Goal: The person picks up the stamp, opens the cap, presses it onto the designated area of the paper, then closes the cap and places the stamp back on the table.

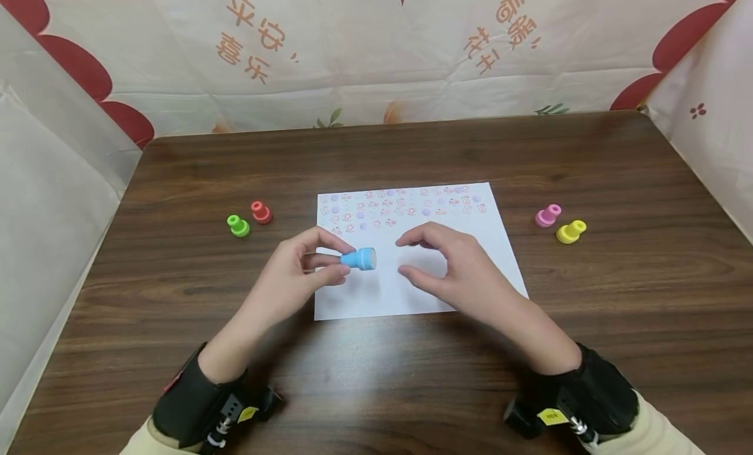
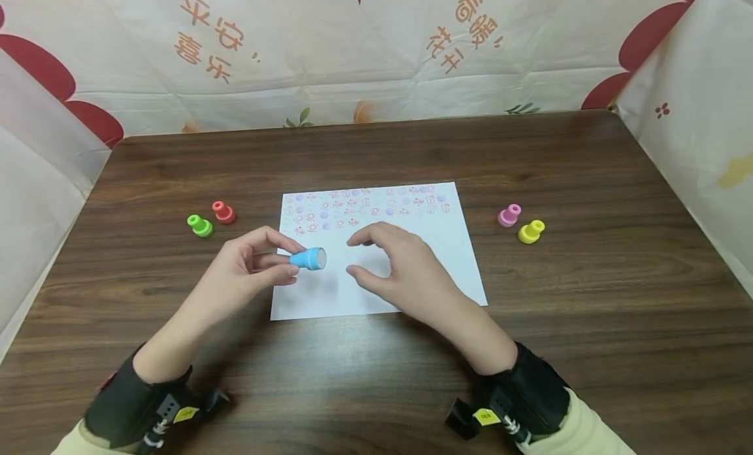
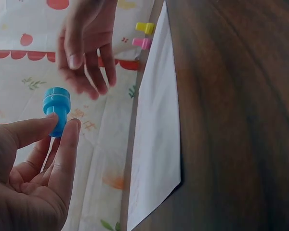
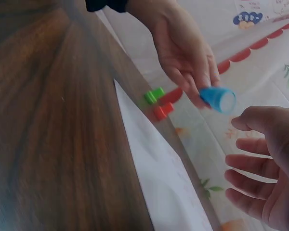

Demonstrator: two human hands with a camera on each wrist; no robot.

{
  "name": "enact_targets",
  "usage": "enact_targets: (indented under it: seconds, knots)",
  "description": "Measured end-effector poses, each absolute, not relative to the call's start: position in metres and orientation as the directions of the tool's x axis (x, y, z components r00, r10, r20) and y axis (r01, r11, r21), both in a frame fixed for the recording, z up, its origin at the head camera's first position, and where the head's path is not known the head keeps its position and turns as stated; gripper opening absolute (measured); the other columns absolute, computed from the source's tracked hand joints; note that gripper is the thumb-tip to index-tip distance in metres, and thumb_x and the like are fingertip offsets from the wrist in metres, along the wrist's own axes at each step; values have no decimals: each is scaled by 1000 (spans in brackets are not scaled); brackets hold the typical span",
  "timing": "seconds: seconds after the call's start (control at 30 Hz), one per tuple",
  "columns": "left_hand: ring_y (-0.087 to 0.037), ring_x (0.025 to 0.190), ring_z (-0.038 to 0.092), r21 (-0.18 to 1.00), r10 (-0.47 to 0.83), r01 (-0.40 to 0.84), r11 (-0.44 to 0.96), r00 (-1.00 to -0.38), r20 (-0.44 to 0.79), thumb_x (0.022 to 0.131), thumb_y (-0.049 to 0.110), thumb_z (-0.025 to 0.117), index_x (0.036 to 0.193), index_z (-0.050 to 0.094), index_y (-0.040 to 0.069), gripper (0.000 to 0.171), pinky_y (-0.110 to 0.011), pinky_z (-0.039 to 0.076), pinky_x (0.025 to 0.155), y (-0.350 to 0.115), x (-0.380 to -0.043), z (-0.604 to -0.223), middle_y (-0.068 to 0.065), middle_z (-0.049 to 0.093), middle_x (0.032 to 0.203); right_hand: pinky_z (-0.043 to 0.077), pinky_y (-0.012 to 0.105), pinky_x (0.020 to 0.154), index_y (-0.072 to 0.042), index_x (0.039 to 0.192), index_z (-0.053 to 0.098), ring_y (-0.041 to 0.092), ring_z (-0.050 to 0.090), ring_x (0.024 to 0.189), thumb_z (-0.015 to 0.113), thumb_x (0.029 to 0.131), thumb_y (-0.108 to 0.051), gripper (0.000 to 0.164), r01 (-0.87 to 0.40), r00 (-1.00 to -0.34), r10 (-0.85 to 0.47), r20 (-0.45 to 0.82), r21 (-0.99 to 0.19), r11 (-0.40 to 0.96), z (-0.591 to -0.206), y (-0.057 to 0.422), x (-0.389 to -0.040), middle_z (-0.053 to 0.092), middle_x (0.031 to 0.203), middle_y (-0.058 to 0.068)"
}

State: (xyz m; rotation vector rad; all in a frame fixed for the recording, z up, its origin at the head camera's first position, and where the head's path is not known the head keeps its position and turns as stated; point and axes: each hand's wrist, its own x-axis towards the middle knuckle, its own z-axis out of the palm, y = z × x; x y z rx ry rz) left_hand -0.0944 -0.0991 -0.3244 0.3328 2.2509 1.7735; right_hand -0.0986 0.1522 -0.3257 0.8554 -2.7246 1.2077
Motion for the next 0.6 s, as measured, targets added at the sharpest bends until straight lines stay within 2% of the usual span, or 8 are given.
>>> enact_targets:
  seconds: [0.13,0.27,0.43,0.6]
  knots:
    - [-22,92,70,970,338,27,243,-939,-58,84,-1,69,103,62,1,20,-41,60,79,-92,-93,-328,-15,64,110,54,42,91,-14,109,63,13,65,98,75,83,-22,30,-490,-838,-494,234,-722,489,-330,143,-96,71,101,0]
    - [-14,93,69,964,335,27,265,-940,-65,84,2,70,100,63,5,18,-39,58,75,-87,-91,-330,-10,65,111,56,38,88,-15,107,62,5,66,88,76,81,-25,31,-482,-835,-498,235,-748,455,-332,136,-94,71,91,-6]
    - [-12,92,69,956,332,41,291,-942,-61,83,4,72,97,63,8,16,-34,53,68,-85,-90,-333,-8,65,111,58,35,83,-14,104,64,1,65,81,77,81,-21,27,-483,-835,-494,242,-752,448,-332,131,-92,71,86,-8]
    - [-12,89,69,947,319,51,318,-946,-56,82,4,73,94,63,8,16,-35,53,68,-85,-89,-332,-7,66,106,59,35,80,-14,102,66,1,65,82,77,80,-20,25,-483,-843,-477,248,-740,468,-331,130,-90,73,89,-7]
